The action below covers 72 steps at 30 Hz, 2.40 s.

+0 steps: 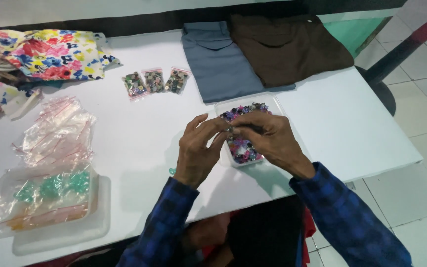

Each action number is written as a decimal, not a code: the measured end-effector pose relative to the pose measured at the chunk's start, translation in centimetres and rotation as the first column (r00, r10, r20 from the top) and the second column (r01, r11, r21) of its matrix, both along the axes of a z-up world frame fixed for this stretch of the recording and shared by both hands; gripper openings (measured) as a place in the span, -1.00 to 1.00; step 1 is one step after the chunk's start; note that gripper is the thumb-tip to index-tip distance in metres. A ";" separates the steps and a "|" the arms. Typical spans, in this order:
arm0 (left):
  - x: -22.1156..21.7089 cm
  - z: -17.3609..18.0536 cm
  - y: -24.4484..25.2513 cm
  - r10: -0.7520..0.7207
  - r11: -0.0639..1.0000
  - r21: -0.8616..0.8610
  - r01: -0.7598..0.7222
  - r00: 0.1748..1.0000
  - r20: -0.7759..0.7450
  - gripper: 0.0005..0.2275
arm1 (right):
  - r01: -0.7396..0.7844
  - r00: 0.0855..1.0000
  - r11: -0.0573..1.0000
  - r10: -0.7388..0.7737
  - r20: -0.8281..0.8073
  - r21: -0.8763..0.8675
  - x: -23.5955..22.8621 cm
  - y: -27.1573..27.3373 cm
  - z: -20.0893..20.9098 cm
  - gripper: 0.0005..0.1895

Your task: Sorting small plastic buttons from a container into small resealable plastic bags on a work table.

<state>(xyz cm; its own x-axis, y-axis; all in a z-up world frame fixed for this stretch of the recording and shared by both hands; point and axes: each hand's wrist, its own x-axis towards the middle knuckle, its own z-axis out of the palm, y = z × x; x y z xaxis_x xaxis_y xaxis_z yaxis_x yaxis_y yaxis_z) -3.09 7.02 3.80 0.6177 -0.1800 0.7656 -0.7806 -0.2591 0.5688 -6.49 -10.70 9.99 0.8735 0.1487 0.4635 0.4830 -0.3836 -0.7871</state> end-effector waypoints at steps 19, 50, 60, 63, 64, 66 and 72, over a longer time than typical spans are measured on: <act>-6.8 -8.3 14.7 0.320 0.931 0.290 -0.222 0.879 -0.355 -0.88 | 0.068 0.996 0.972 -0.077 -0.033 -0.226 -3.4 12.6 -11.7 -0.85; -6.3 -8.2 13.9 0.296 0.952 0.222 -0.212 0.829 -0.475 -0.79 | 0.111 0.980 0.983 -0.133 -0.145 -0.149 -3.4 13.3 -11.5 -0.63; -6.6 -7.6 13.7 0.286 0.954 0.226 -0.196 0.817 -0.501 -0.67 | 0.103 0.992 0.979 -0.113 -0.051 -0.177 -3.4 12.1 -13.5 -0.61; -7.2 -6.5 13.4 0.318 0.942 0.249 -0.223 0.826 -0.465 -0.63 | 0.125 0.991 0.982 -0.129 -0.024 -0.143 -3.7 12.3 -13.5 -0.59; -7.5 -6.0 13.0 0.313 0.944 0.250 -0.216 0.828 -0.465 -0.63 | 0.132 0.990 0.981 -0.136 -0.024 -0.142 -4.3 12.1 -13.0 -0.59; -7.7 -4.9 12.3 0.260 0.965 0.087 -0.248 0.841 -0.475 -0.76 | 0.112 0.974 0.976 -0.071 0.214 -0.186 -5.3 11.8 -12.1 -0.61; -6.6 -1.7 8.3 0.133 0.991 0.044 -0.126 0.963 -0.234 -0.82 | 0.293 0.916 0.945 -0.233 0.327 -0.146 -4.2 3.6 -5.3 -0.83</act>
<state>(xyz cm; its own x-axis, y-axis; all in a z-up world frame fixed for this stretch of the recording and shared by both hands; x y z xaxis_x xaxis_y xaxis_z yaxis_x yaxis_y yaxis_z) -9.64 15.36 2.15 0.7996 -0.1061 0.5911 -0.5838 -0.3680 0.7237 -10.67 -7.08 4.65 0.7164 0.0428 0.6964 0.5460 -0.6558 -0.5214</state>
